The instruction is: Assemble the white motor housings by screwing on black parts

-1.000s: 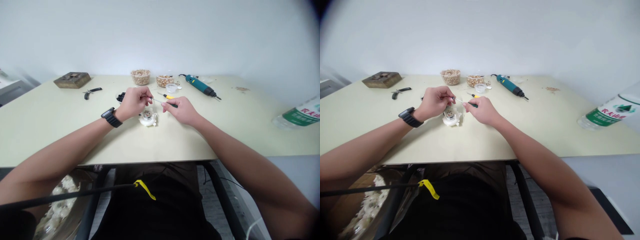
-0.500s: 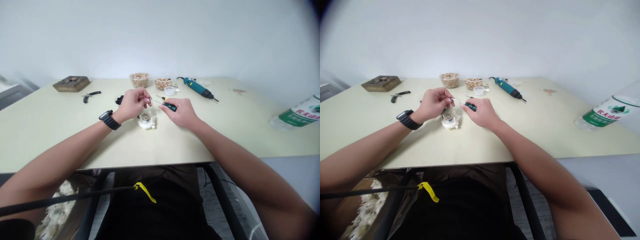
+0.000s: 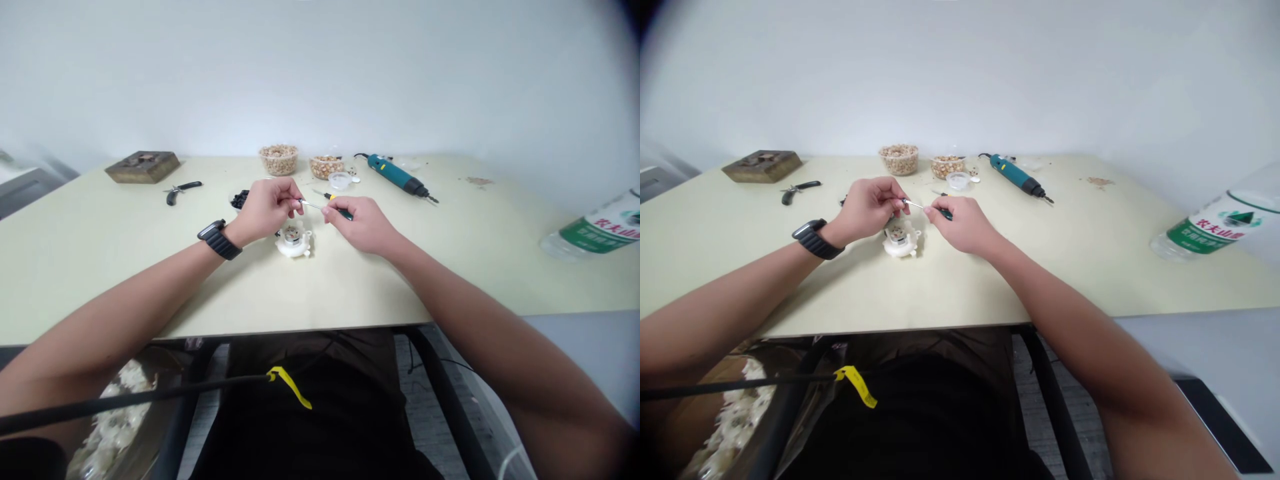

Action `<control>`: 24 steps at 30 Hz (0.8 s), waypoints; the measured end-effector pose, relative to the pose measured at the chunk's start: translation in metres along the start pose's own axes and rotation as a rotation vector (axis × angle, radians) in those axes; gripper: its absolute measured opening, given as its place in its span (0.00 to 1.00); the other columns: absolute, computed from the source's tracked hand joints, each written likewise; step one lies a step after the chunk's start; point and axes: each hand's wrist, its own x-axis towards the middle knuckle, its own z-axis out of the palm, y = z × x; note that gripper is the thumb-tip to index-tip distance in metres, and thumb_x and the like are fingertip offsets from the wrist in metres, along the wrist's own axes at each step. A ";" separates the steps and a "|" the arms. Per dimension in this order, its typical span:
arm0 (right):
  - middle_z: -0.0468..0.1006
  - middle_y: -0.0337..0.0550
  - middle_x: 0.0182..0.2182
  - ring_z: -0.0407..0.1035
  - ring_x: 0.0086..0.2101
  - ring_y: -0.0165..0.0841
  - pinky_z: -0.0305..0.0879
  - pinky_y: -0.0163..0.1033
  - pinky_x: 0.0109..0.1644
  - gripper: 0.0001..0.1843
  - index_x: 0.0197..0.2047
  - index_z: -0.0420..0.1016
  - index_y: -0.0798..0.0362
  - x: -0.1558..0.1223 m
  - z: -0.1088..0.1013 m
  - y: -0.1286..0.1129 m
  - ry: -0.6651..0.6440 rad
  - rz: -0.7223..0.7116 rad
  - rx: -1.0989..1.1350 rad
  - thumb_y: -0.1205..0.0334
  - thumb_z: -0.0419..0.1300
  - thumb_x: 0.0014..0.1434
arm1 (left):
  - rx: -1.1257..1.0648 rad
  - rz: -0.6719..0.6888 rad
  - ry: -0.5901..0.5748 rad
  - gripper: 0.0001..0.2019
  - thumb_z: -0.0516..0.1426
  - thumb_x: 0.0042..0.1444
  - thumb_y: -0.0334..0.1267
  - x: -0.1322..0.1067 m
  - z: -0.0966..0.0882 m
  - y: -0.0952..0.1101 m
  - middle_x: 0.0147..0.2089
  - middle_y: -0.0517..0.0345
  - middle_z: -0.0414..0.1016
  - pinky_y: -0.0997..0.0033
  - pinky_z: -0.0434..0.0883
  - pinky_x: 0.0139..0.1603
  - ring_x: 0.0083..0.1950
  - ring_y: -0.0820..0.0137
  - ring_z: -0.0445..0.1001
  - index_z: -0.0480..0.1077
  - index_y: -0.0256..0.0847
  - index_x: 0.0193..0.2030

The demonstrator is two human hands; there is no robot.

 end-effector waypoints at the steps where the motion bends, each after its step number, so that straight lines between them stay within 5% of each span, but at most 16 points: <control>1: 0.77 0.41 0.29 0.66 0.33 0.34 0.57 0.42 0.41 0.18 0.35 0.80 0.52 0.000 0.000 0.000 -0.010 0.005 0.003 0.50 0.59 0.73 | 0.020 0.008 -0.007 0.03 0.60 0.55 0.29 0.000 0.000 0.000 0.31 0.54 0.86 0.70 0.76 0.31 0.29 0.69 0.81 0.73 0.41 0.34; 16: 0.74 0.44 0.31 0.60 0.33 0.36 0.52 0.43 0.41 0.14 0.40 0.76 0.53 -0.001 0.005 0.003 0.009 -0.142 -0.242 0.54 0.59 0.74 | 0.105 0.026 -0.018 0.06 0.57 0.55 0.26 0.000 0.000 0.003 0.30 0.57 0.84 0.70 0.75 0.32 0.29 0.70 0.80 0.72 0.41 0.33; 24: 0.63 0.33 0.23 0.51 0.21 0.27 0.46 0.40 0.27 0.21 0.35 0.77 0.51 0.004 -0.002 -0.003 -0.163 0.369 0.443 0.50 0.58 0.79 | 0.209 0.110 -0.020 0.07 0.56 0.56 0.26 -0.002 0.001 0.010 0.33 0.57 0.86 0.66 0.74 0.37 0.32 0.68 0.80 0.71 0.43 0.35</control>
